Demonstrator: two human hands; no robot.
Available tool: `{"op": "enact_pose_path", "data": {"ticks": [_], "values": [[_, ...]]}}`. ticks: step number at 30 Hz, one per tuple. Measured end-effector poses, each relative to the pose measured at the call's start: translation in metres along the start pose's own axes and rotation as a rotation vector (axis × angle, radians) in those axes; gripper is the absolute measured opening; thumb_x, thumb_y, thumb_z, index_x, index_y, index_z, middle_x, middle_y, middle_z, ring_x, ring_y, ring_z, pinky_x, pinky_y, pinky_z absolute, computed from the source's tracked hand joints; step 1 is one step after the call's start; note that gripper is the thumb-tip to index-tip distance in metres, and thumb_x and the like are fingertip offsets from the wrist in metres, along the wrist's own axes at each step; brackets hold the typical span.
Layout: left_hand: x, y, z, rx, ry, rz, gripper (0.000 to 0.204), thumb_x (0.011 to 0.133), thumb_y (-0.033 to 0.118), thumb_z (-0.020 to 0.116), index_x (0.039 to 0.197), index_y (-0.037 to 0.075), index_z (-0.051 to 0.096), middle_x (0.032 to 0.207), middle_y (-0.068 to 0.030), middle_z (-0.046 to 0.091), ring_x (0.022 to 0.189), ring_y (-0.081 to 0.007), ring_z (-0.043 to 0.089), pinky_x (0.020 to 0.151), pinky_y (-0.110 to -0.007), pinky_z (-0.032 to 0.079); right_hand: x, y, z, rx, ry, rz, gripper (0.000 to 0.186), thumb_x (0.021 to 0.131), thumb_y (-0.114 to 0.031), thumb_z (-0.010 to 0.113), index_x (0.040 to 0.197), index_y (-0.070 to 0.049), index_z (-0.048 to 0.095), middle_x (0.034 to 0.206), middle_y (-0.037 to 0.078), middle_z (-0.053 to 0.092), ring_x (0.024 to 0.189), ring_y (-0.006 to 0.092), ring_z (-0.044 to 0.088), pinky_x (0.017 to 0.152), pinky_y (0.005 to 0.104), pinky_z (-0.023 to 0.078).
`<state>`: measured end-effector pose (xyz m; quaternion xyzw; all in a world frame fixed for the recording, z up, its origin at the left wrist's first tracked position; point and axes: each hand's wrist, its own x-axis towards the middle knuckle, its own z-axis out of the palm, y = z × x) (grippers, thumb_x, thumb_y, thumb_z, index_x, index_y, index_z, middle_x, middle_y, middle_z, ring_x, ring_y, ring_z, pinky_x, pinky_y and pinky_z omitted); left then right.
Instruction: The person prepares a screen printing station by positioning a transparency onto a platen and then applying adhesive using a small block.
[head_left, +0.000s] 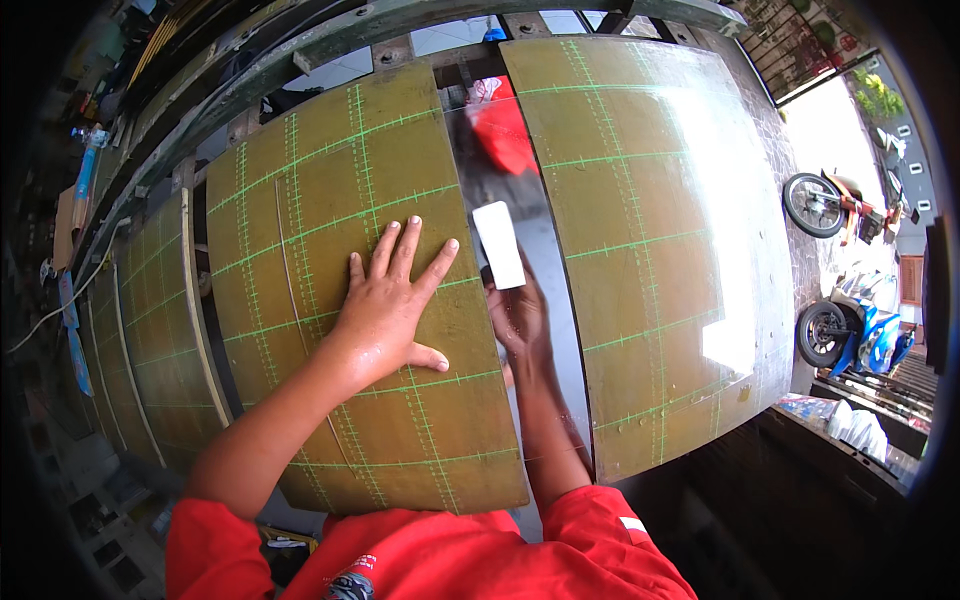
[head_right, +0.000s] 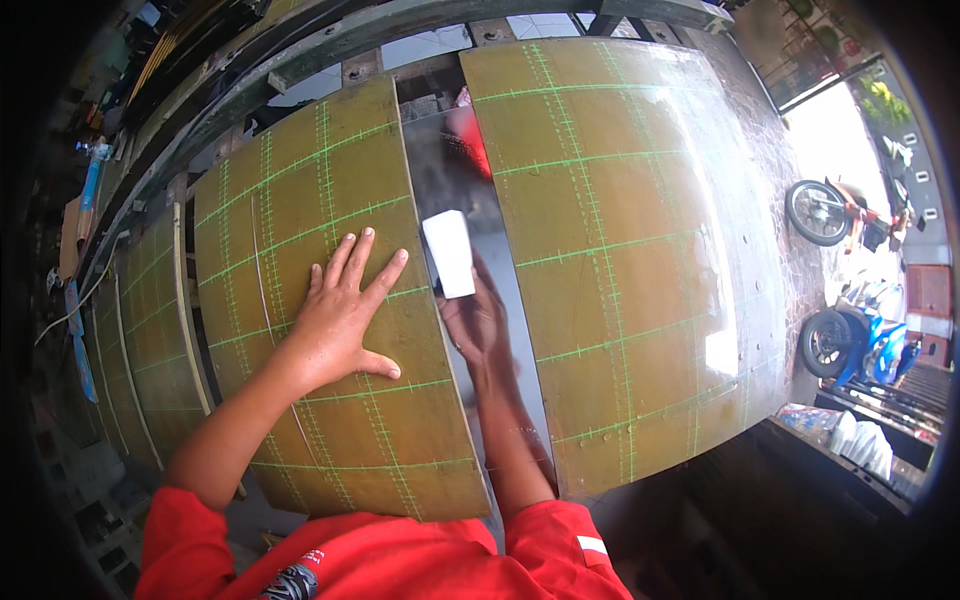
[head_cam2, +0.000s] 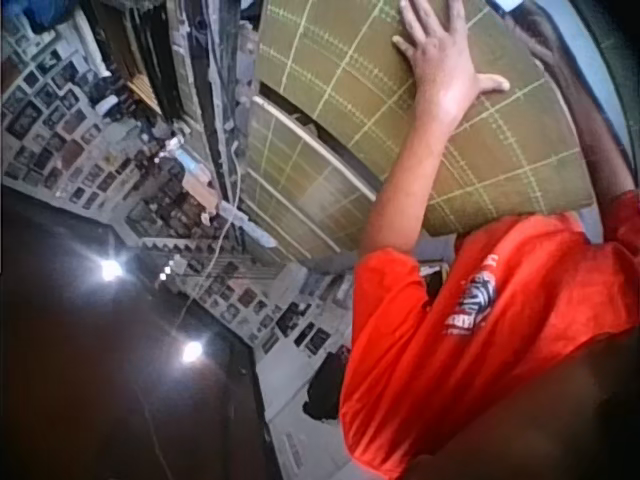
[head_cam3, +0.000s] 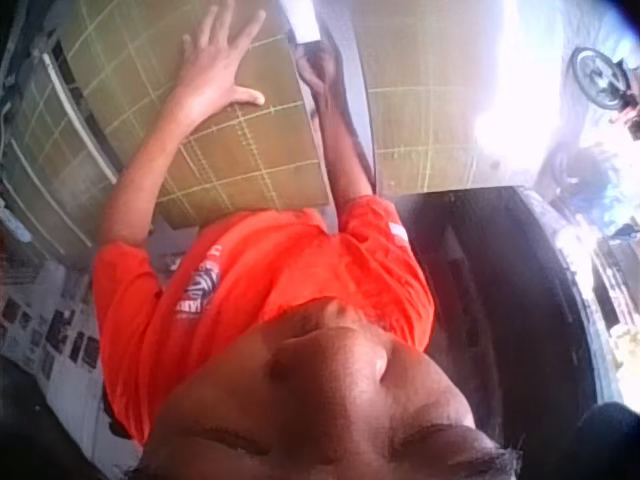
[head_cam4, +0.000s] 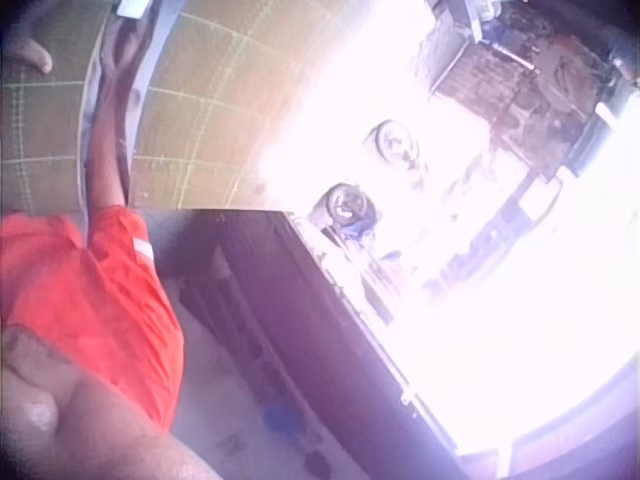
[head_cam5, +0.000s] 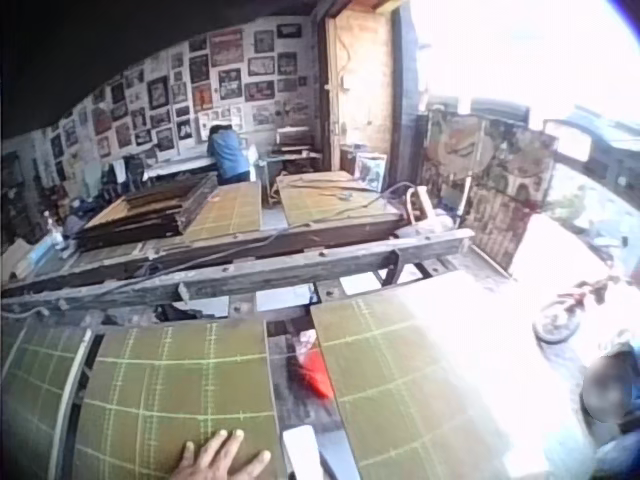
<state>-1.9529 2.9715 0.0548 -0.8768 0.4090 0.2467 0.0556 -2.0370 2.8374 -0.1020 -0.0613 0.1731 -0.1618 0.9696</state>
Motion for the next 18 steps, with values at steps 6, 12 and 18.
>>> {"op": "enact_pose_path", "data": {"ticks": [6,12,18], "values": [[0.001,0.001,-0.004,0.013,-0.018,-0.010,0.133,0.048,0.058,0.086,0.154,0.027,0.011,0.158,-0.0208,0.005,0.145,-0.0417,0.010,0.111,-0.065,0.024,-0.065,-0.006,-0.043,-0.705,-0.101,-0.168,0.048,0.094,-0.012,0.055,0.138,0.000,0.042,0.118,0.012,0.058,0.109,0.0202,0.056,0.093,0.0329,0.048],[0.000,0.000,-0.002,0.006,-0.007,0.013,0.133,0.049,0.059,0.085,0.154,0.025,0.012,0.157,-0.0224,0.006,0.145,-0.0429,0.009,0.110,-0.067,0.024,-0.113,-0.022,-0.043,-0.065,-0.069,0.142,0.047,0.096,-0.013,0.052,0.141,-0.004,0.039,0.112,0.010,0.055,0.094,0.0171,0.058,0.074,0.0233,0.051],[-0.001,0.000,-0.001,0.022,-0.001,0.014,0.133,0.049,0.061,0.084,0.154,0.025,0.012,0.157,-0.0225,0.006,0.145,-0.0431,0.009,0.109,-0.067,0.025,-0.015,-0.006,-0.016,0.015,-0.100,0.057,0.035,0.097,-0.016,0.055,0.131,-0.009,0.050,0.116,0.013,0.058,0.089,0.0171,0.062,0.074,0.0249,0.052]]}}
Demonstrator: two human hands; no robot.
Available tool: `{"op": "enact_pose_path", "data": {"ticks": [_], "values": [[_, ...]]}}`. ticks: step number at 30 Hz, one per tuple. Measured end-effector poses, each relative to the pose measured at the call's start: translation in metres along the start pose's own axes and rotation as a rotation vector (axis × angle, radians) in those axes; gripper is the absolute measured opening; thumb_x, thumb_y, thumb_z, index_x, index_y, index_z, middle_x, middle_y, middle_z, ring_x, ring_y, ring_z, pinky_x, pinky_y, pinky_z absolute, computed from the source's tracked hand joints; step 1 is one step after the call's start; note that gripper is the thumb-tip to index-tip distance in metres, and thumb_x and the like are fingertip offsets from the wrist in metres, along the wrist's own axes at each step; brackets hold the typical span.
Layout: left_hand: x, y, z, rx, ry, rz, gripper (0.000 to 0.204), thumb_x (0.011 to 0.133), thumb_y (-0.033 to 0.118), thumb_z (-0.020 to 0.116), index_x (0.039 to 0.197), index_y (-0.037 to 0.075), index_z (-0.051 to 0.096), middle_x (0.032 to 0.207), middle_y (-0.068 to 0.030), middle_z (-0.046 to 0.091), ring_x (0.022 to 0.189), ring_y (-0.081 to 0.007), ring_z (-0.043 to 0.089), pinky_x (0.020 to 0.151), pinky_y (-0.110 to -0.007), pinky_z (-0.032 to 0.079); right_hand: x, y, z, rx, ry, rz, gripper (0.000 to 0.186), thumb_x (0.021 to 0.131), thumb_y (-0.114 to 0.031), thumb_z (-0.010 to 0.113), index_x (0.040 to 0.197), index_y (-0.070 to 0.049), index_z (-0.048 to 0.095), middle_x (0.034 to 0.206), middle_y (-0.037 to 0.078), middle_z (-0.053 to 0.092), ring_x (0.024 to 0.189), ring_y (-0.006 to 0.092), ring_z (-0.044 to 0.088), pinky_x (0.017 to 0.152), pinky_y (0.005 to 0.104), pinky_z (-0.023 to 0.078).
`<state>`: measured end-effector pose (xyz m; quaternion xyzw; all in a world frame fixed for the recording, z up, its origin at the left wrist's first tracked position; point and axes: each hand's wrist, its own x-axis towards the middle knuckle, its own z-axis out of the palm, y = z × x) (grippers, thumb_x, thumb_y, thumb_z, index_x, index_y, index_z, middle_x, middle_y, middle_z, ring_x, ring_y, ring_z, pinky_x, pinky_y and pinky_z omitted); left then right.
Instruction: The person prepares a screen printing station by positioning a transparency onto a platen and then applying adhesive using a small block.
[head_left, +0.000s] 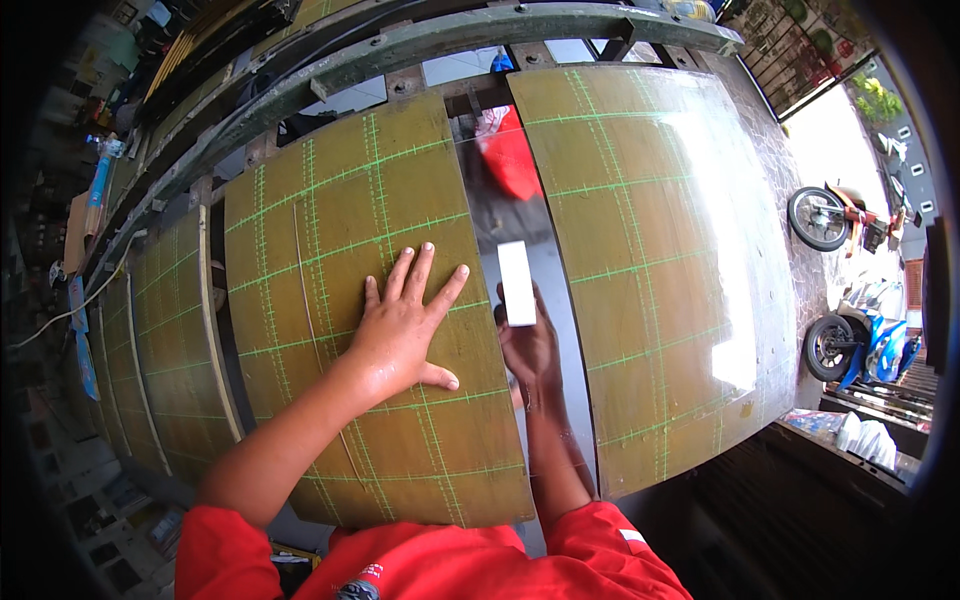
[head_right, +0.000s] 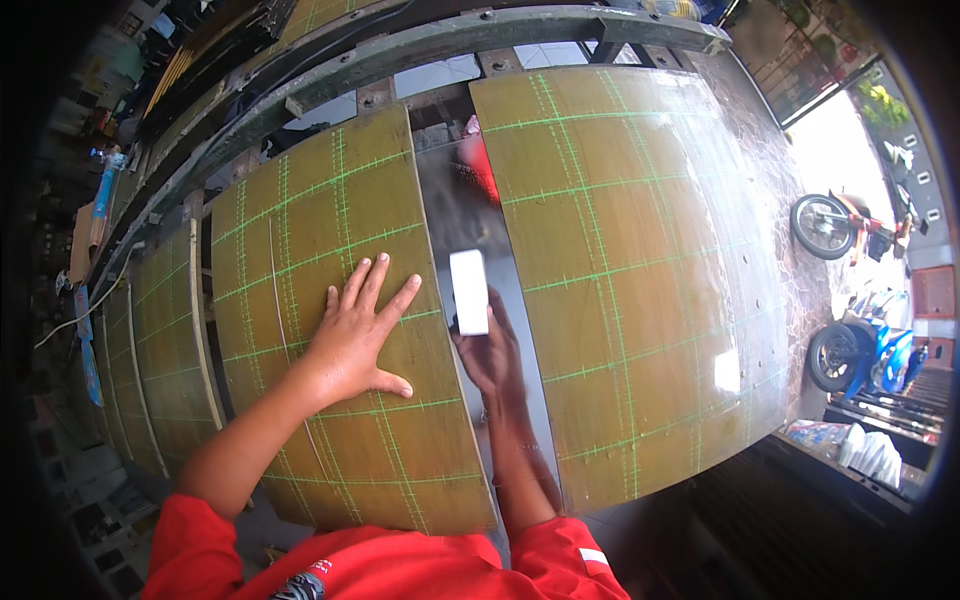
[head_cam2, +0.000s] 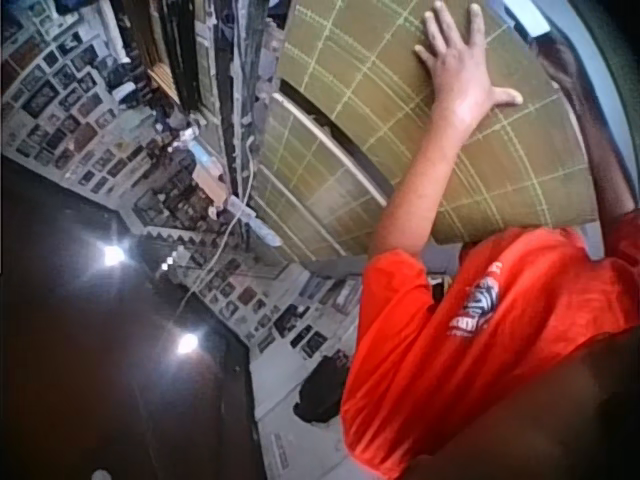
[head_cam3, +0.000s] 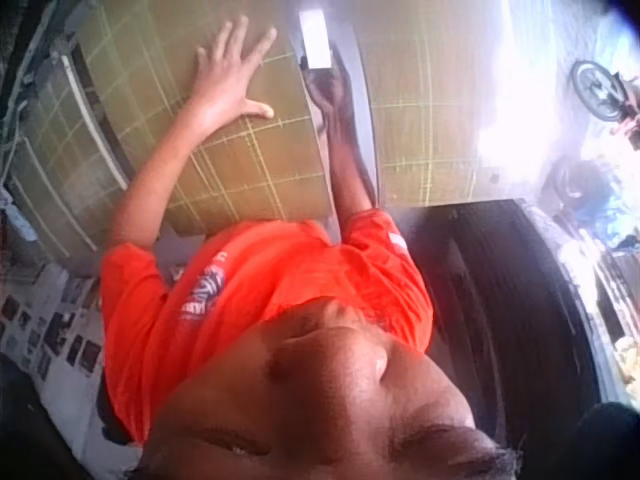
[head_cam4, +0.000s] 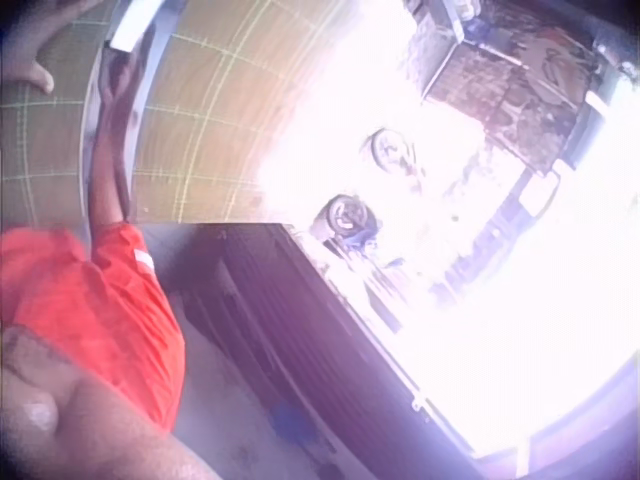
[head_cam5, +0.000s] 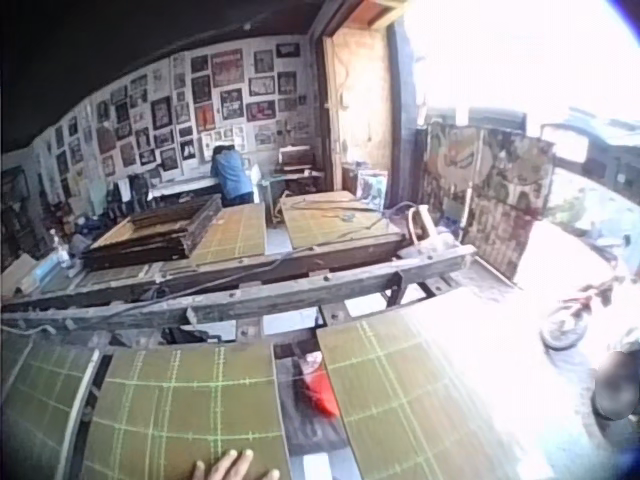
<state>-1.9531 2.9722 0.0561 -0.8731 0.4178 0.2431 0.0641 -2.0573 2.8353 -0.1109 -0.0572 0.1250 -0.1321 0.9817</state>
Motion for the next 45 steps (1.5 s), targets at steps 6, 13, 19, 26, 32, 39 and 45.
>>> {"op": "enact_pose_path", "data": {"ticks": [6,13,19,26,32,39,45], "values": [[-0.001,0.000,0.001,0.005,-0.006,-0.007,0.134,0.048,0.062,0.084,0.154,0.026,0.011,0.157,-0.0221,0.004,0.145,-0.0433,0.008,0.110,-0.067,0.024,0.077,0.012,0.006,0.045,-0.040,-0.090,0.032,0.098,-0.018,0.055,0.128,-0.008,0.049,0.108,0.005,0.063,0.089,0.0132,0.062,0.072,0.0268,0.052],[0.004,0.002,-0.001,0.042,0.019,0.006,0.133,0.049,0.059,0.085,0.154,0.025,0.011,0.157,-0.0234,0.005,0.145,-0.0438,0.010,0.109,-0.067,0.025,0.132,0.013,0.035,-0.112,-0.026,-0.080,0.029,0.099,-0.019,0.055,0.125,-0.006,0.052,0.102,0.002,0.062,0.086,0.0098,0.058,0.069,0.0230,0.048],[0.003,0.002,-0.001,0.034,-0.016,-0.021,0.135,0.049,0.060,0.085,0.155,0.027,0.008,0.158,-0.0219,0.003,0.145,-0.0428,0.007,0.111,-0.065,0.021,0.091,0.012,0.011,-0.078,-0.100,-0.009,0.036,0.096,-0.012,0.052,0.131,-0.003,0.048,0.115,0.006,0.059,0.101,0.0140,0.055,0.084,0.0296,0.045],[-0.002,0.001,0.000,0.014,-0.030,-0.030,0.134,0.049,0.062,0.084,0.155,0.025,0.010,0.158,-0.0215,0.002,0.146,-0.0414,0.006,0.111,-0.065,0.022,-0.070,0.012,-0.007,0.021,0.048,0.001,0.039,0.097,-0.012,0.050,0.133,0.002,0.046,0.125,0.014,0.057,0.114,0.0217,0.057,0.095,0.0359,0.048],[0.001,0.001,-0.002,0.011,-0.015,0.008,0.134,0.049,0.063,0.083,0.154,0.026,0.009,0.158,-0.0210,0.001,0.146,-0.0421,0.006,0.110,-0.067,0.023,0.053,-0.010,-0.018,0.324,-0.146,-0.044,0.031,0.094,-0.011,0.055,0.121,0.005,0.051,0.114,0.018,0.060,0.094,0.0229,0.063,0.081,0.0329,0.054],[0.001,-0.003,0.003,0.023,-0.024,-0.023,0.135,0.048,0.063,0.084,0.154,0.027,0.009,0.158,-0.0212,0.003,0.146,-0.0416,0.006,0.111,-0.066,0.023,0.023,-0.001,-0.017,0.127,-0.160,0.003,0.031,0.097,-0.013,0.053,0.126,-0.001,0.052,0.113,0.013,0.061,0.096,0.0196,0.062,0.083,0.0296,0.051],[-0.001,0.001,0.001,0.005,-0.022,-0.016,0.135,0.049,0.062,0.084,0.154,0.027,0.009,0.158,-0.0211,0.003,0.146,-0.0417,0.006,0.111,-0.066,0.022,-0.101,0.007,-0.050,-0.380,0.122,-0.043,0.049,0.085,0.008,0.056,0.132,0.002,0.045,0.116,0.010,0.059,0.105,0.0215,0.059,0.089,0.0315,0.048]]}}
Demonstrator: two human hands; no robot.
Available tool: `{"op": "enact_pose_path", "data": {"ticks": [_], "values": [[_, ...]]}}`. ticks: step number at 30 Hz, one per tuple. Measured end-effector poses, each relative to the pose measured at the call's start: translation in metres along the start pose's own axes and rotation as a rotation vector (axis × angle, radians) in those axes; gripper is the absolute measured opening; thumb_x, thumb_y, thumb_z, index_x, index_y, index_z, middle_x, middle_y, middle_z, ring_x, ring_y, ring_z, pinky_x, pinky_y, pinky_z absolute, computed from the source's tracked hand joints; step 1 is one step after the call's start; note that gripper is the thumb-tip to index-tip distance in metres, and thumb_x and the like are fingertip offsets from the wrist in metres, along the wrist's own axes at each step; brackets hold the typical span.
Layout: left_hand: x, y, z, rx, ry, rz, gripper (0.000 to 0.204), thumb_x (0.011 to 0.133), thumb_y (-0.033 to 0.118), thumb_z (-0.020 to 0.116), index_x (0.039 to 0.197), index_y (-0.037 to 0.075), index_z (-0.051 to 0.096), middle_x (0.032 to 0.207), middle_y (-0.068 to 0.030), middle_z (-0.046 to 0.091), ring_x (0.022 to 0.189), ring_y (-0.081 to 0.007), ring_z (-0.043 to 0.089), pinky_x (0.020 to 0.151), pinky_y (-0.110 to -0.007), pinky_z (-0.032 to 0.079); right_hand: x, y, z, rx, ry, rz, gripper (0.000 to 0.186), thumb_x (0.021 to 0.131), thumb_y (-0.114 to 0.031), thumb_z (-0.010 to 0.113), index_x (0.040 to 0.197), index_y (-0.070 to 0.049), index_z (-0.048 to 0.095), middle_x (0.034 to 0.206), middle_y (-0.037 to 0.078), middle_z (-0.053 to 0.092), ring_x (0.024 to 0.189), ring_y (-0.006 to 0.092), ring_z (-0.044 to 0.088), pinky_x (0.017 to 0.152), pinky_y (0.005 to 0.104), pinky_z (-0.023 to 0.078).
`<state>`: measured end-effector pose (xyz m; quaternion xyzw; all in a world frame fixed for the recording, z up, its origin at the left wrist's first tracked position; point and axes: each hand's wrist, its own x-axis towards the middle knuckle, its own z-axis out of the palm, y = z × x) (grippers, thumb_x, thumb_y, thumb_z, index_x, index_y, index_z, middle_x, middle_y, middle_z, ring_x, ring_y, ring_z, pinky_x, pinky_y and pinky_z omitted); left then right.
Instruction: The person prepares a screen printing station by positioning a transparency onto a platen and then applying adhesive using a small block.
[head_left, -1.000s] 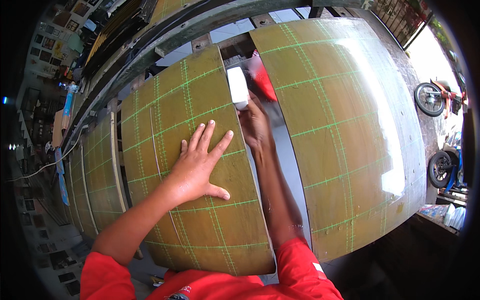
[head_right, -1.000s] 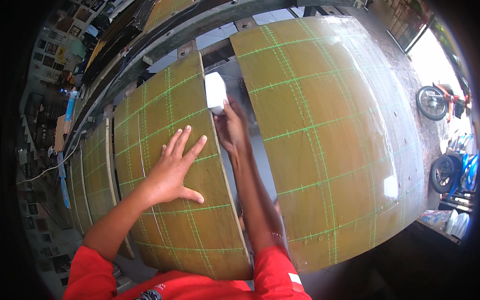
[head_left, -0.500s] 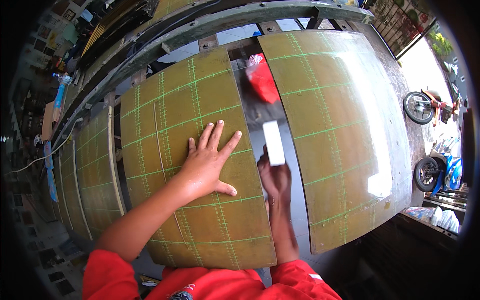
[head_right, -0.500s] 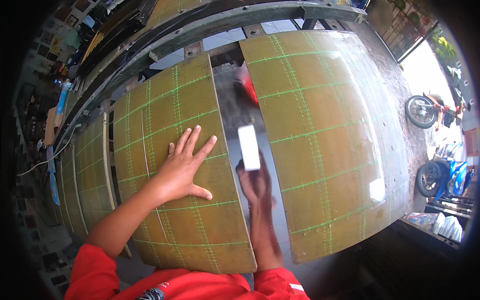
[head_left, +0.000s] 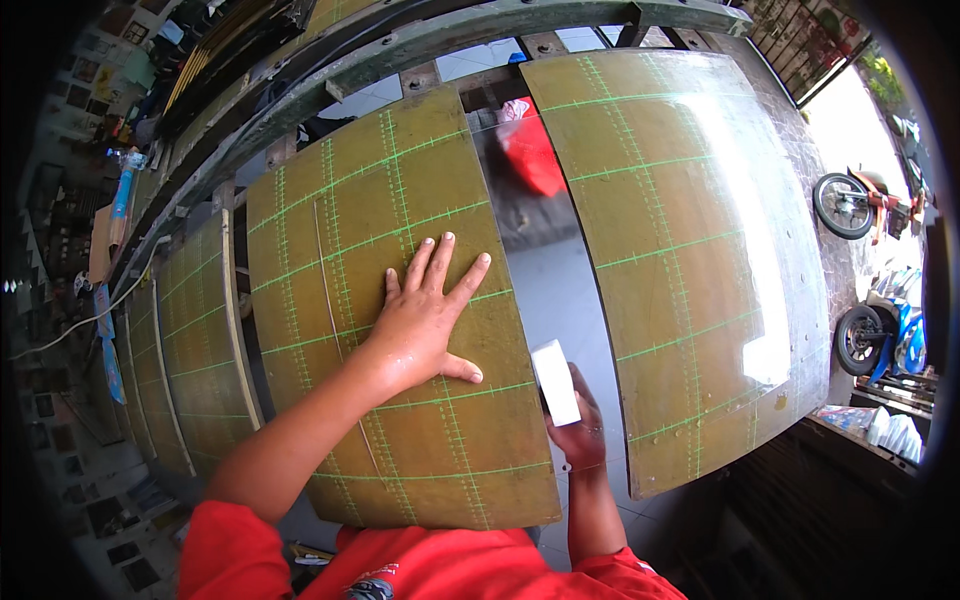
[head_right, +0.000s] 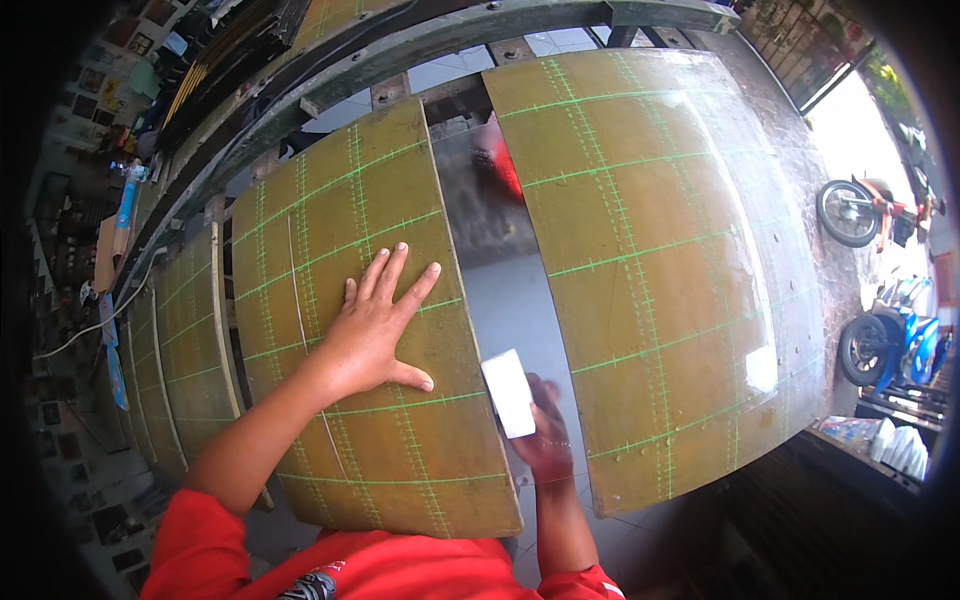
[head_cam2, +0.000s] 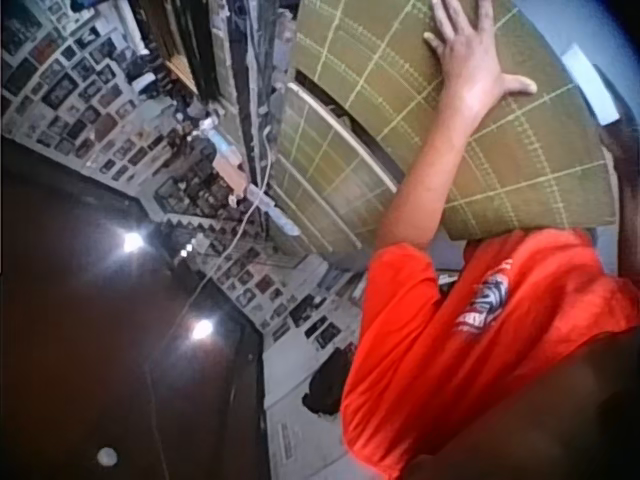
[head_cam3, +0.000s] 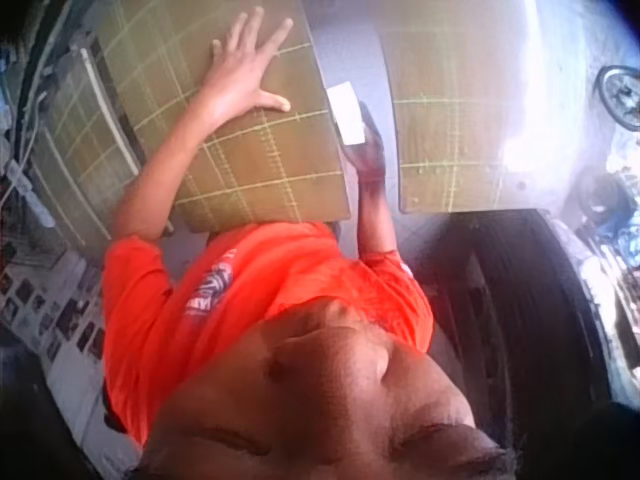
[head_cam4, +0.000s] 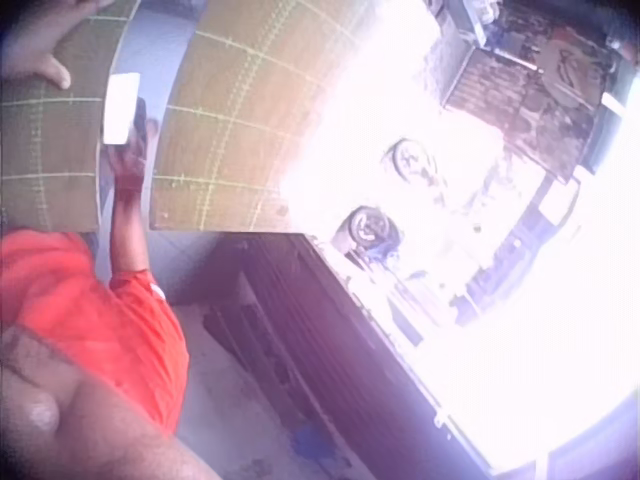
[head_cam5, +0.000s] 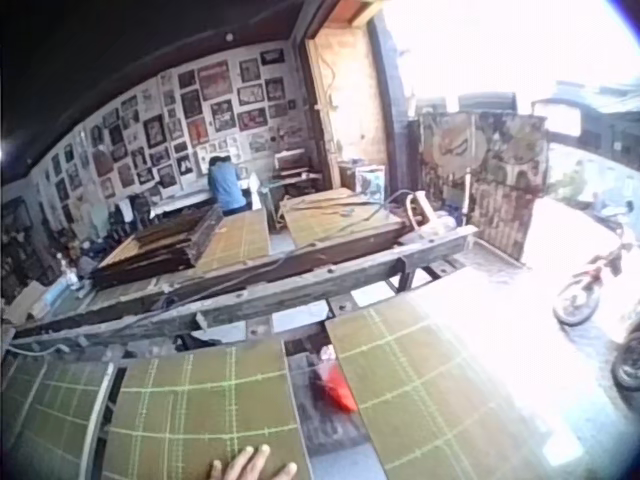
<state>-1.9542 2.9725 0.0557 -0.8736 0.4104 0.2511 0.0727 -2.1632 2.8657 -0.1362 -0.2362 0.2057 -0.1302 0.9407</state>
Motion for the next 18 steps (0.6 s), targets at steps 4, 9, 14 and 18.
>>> {"op": "enact_pose_path", "data": {"ticks": [4,9,14,18], "values": [[0.002,0.004,0.000,0.018,-0.014,-0.019,0.135,0.048,0.061,0.085,0.154,0.027,0.009,0.158,-0.0211,0.003,0.146,-0.0414,0.006,0.111,-0.065,0.022,0.036,-0.031,0.044,-0.391,0.050,-0.089,0.044,0.087,0.006,0.057,0.129,0.001,0.045,0.100,0.008,0.057,0.085,0.0181,0.058,0.076,0.0308,0.049],[0.005,0.009,-0.006,0.013,0.001,0.001,0.137,0.047,0.059,0.087,0.154,0.028,0.008,0.158,-0.0202,0.002,0.146,-0.0404,0.005,0.112,-0.065,0.021,0.183,-0.037,0.044,0.564,-0.253,-0.076,0.020,0.098,-0.016,0.050,0.113,-0.004,0.056,0.101,0.011,0.064,0.088,0.0197,0.061,0.072,0.0310,0.049],[0.001,0.000,0.000,-0.014,0.000,-0.037,0.136,0.046,0.057,0.087,0.154,0.028,0.010,0.159,-0.0199,0.002,0.146,-0.0403,0.006,0.111,-0.065,0.022,0.112,-0.016,0.040,0.201,-0.142,-0.035,0.033,0.094,-0.015,0.056,0.126,-0.005,0.052,0.112,0.006,0.062,0.095,0.0159,0.060,0.078,0.0304,0.049],[0.001,0.005,0.000,0.002,-0.033,-0.044,0.136,0.046,0.056,0.088,0.154,0.030,0.010,0.159,-0.0187,0.001,0.146,-0.0394,0.005,0.113,-0.063,0.021,0.020,-0.034,0.055,0.139,-0.059,0.110,0.044,0.096,-0.018,0.051,0.135,0.001,0.044,0.130,0.012,0.055,0.114,0.0175,0.056,0.092,0.0323,0.048]]}}
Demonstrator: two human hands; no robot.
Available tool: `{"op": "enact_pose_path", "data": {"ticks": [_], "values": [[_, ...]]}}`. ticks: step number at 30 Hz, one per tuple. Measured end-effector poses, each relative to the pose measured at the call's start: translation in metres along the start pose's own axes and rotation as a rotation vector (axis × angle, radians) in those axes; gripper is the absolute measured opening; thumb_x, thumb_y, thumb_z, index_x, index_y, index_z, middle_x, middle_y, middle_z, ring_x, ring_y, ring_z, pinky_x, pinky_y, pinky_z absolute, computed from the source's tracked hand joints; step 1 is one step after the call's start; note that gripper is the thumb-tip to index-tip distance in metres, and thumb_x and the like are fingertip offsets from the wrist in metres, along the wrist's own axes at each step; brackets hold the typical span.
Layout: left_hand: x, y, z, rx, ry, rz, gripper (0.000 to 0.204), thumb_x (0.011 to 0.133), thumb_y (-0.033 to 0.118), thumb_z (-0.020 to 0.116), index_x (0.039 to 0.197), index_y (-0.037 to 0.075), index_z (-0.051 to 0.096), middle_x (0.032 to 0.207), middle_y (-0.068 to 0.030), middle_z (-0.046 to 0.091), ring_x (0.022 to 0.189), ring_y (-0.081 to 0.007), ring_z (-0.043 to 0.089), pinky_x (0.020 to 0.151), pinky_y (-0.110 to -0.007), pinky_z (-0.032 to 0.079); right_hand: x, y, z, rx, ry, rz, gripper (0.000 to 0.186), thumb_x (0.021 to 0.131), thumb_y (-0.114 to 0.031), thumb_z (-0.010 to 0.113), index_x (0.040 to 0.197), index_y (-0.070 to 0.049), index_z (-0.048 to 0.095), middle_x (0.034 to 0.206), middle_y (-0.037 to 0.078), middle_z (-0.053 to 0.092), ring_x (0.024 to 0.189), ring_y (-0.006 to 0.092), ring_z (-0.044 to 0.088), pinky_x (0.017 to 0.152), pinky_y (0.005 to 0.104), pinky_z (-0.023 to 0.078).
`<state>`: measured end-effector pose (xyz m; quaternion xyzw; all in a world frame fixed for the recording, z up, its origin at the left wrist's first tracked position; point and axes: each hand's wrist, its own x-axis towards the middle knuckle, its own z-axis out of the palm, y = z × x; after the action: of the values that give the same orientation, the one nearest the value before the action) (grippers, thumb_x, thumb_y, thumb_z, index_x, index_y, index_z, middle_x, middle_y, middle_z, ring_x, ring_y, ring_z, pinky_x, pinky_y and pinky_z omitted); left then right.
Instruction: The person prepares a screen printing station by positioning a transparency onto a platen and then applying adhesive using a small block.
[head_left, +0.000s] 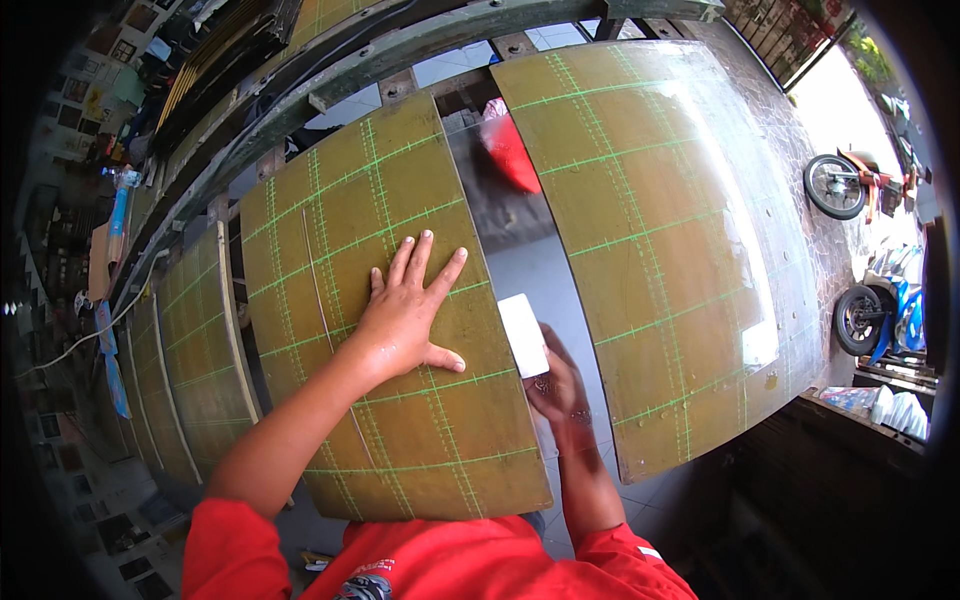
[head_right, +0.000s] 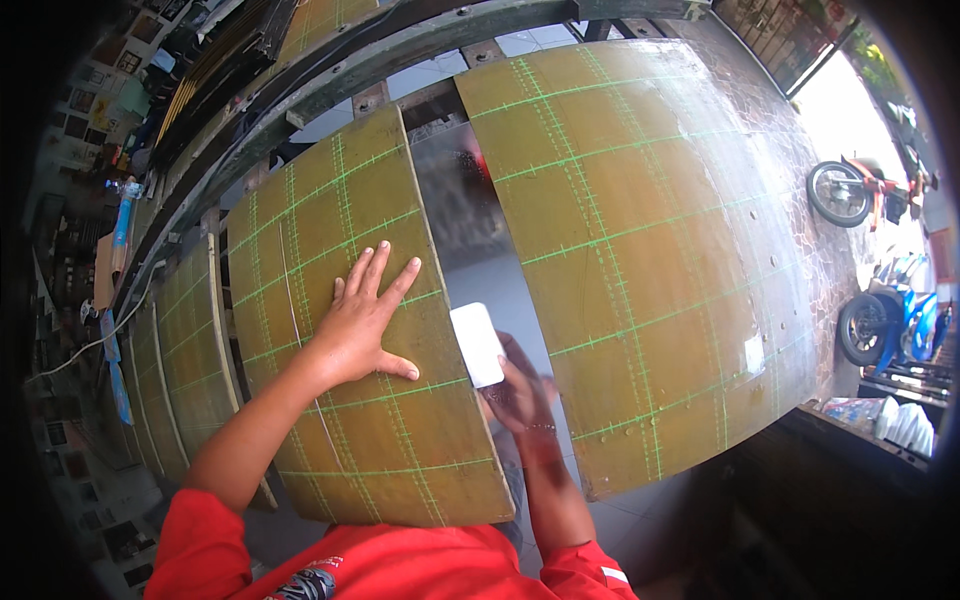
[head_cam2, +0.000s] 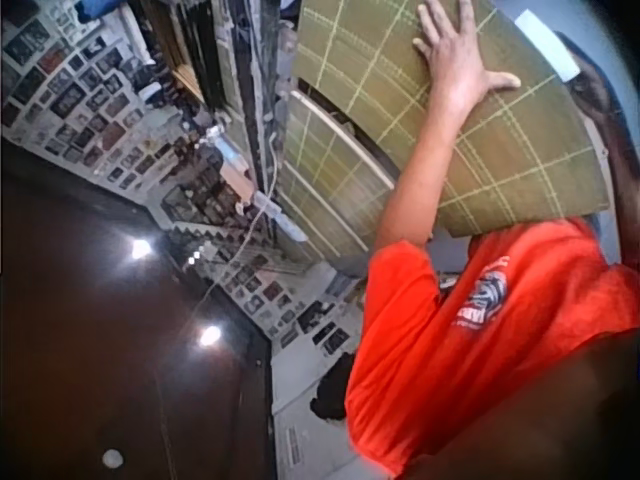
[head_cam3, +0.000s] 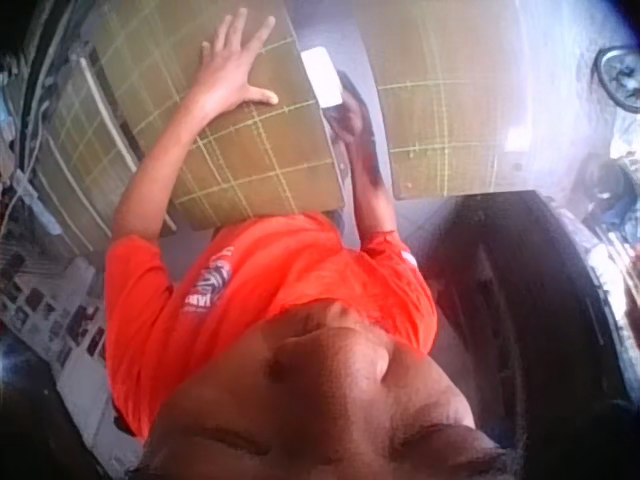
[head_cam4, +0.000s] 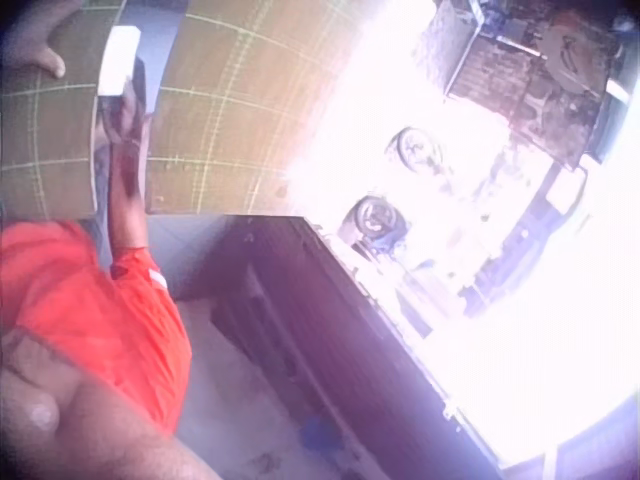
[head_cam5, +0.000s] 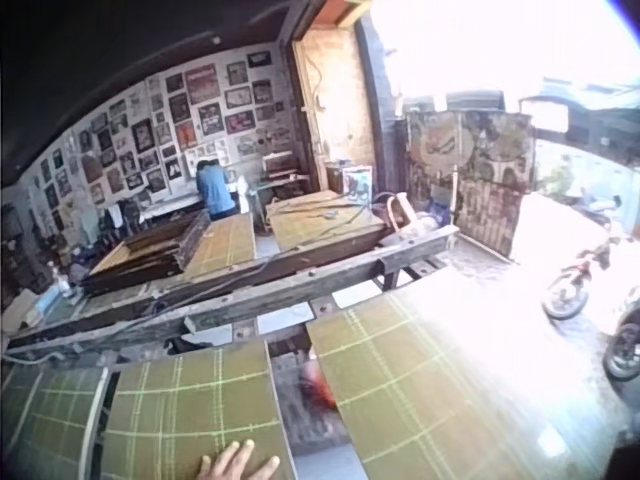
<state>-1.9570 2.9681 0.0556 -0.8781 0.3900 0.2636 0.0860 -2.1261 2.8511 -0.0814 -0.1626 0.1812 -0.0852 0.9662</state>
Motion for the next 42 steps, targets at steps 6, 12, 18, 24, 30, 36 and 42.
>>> {"op": "enact_pose_path", "data": {"ticks": [6,12,18,24,30,36,42], "values": [[0.000,-0.002,0.000,-0.013,0.039,0.015,0.136,0.046,0.057,0.088,0.154,0.030,0.009,0.159,-0.0185,0.002,0.147,-0.0391,0.005,0.113,-0.064,0.021,0.074,-0.011,0.013,-0.008,-0.005,-0.001,0.039,0.097,-0.021,0.050,0.132,-0.004,0.047,0.113,0.008,0.060,0.094,0.0132,0.061,0.070,0.0264,0.052],[0.001,-0.003,-0.001,-0.007,0.042,0.020,0.136,0.047,0.058,0.087,0.154,0.030,0.009,0.159,-0.0188,0.003,0.146,-0.0395,0.006,0.112,-0.065,0.022,0.027,-0.002,0.004,-0.059,0.012,-0.082,0.039,0.093,-0.011,0.048,0.131,0.000,0.049,0.117,0.011,0.059,0.099,0.0170,0.060,0.082,0.0267,0.052],[0.000,-0.003,-0.001,-0.022,0.045,0.019,0.135,0.046,0.057,0.087,0.154,0.029,0.011,0.159,-0.0192,0.003,0.146,-0.0396,0.007,0.111,-0.066,0.022,0.036,0.004,-0.007,0.139,0.023,0.054,0.039,0.096,-0.004,0.044,0.134,0.003,0.046,0.125,0.013,0.057,0.112,0.0169,0.057,0.092,0.0274,0.049],[-0.001,-0.005,-0.001,-0.021,0.065,0.031,0.134,0.046,0.057,0.087,0.154,0.028,0.012,0.159,-0.0190,0.004,0.146,-0.0391,0.008,0.111,-0.065,0.023,0.051,0.011,-0.010,0.070,-0.139,-0.125,0.036,0.096,-0.010,0.052,0.130,0.000,0.049,0.110,0.011,0.063,0.098,0.0181,0.062,0.083,0.0305,0.053],[0.001,-0.004,0.000,-0.023,0.072,0.044,0.134,0.047,0.058,0.086,0.154,0.029,0.011,0.159,-0.0190,0.004,0.146,-0.0398,0.008,0.110,-0.066,0.023,0.057,0.018,-0.039,0.433,-0.091,0.062,0.029,0.095,-0.007,0.052,0.122,0.004,0.055,0.106,0.014,0.062,0.099,0.0199,0.061,0.089,0.0314,0.050],[-0.002,-0.007,0.001,-0.029,0.049,0.020,0.135,0.047,0.057,0.087,0.154,0.028,0.010,0.158,-0.0195,0.004,0.146,-0.0400,0.008,0.110,-0.067,0.022,0.034,0.023,-0.032,-0.627,0.049,-0.206,0.042,0.090,-0.001,0.054,0.132,0.005,0.049,0.118,0.009,0.060,0.110,0.0156,0.055,0.096,0.0271,0.042],[-0.001,-0.005,-0.002,-0.033,0.063,0.043,0.134,0.047,0.059,0.086,0.154,0.028,0.011,0.158,-0.0196,0.004,0.146,-0.0399,0.008,0.110,-0.066,0.023,0.040,0.012,-0.027,-0.353,0.051,-0.090,0.049,0.089,0.006,0.049,0.138,0.005,0.045,0.128,0.009,0.055,0.113,0.0145,0.054,0.097,0.0274,0.042]]}}
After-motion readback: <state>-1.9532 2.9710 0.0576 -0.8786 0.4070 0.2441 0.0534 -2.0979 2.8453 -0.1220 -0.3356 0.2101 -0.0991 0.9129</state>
